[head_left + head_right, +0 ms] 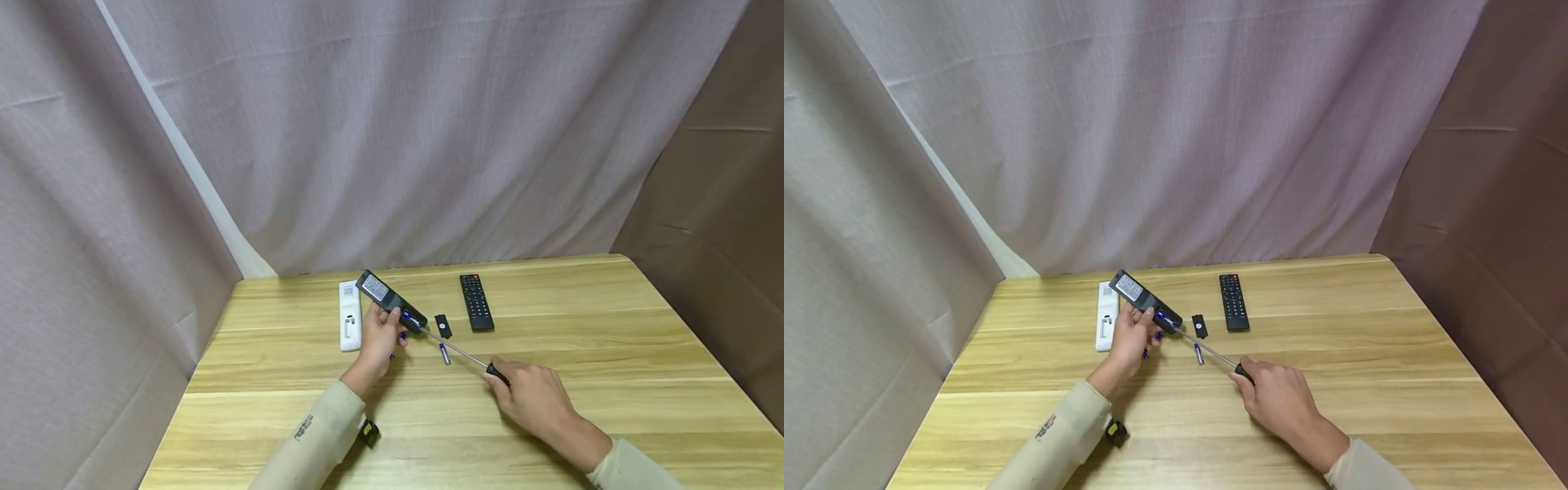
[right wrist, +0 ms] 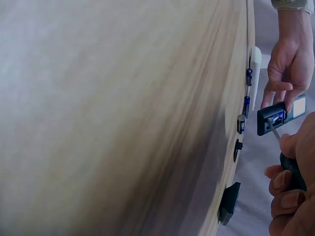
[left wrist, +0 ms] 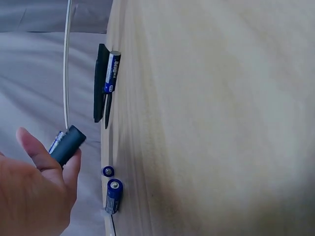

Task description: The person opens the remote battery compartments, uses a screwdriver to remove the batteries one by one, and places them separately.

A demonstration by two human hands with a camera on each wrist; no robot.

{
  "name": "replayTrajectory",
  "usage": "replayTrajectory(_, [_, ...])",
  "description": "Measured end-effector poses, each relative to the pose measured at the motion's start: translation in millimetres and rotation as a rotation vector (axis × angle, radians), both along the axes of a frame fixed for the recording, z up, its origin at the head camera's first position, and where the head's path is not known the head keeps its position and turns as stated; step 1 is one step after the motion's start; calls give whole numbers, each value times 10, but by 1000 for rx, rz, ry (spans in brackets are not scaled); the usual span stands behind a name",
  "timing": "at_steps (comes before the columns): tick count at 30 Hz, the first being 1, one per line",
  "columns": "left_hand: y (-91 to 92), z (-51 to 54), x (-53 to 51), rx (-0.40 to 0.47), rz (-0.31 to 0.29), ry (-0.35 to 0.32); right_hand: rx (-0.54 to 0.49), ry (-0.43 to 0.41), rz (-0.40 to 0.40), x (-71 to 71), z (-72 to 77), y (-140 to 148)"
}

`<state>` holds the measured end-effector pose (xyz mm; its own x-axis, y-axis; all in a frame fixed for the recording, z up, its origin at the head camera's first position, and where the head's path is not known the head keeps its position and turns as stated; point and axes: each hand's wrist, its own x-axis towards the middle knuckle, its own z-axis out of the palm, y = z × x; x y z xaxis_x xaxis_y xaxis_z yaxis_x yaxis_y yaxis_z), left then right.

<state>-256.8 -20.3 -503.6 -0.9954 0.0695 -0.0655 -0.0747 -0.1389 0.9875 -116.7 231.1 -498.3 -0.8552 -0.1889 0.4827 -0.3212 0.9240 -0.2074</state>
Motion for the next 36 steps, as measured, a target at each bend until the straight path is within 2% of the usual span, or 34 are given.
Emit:
replayTrajectory(10, [-16, 27, 11, 76, 13, -79, -41, -6, -14, 14, -41, 19])
replayTrajectory(21, [-21, 61, 38, 186, 23, -99, -95, -35, -28, 23, -29, -5])
replayTrajectory(36, [-39, 63, 18, 220, 20, -133, -221, -92, -37, 36, -27, -41])
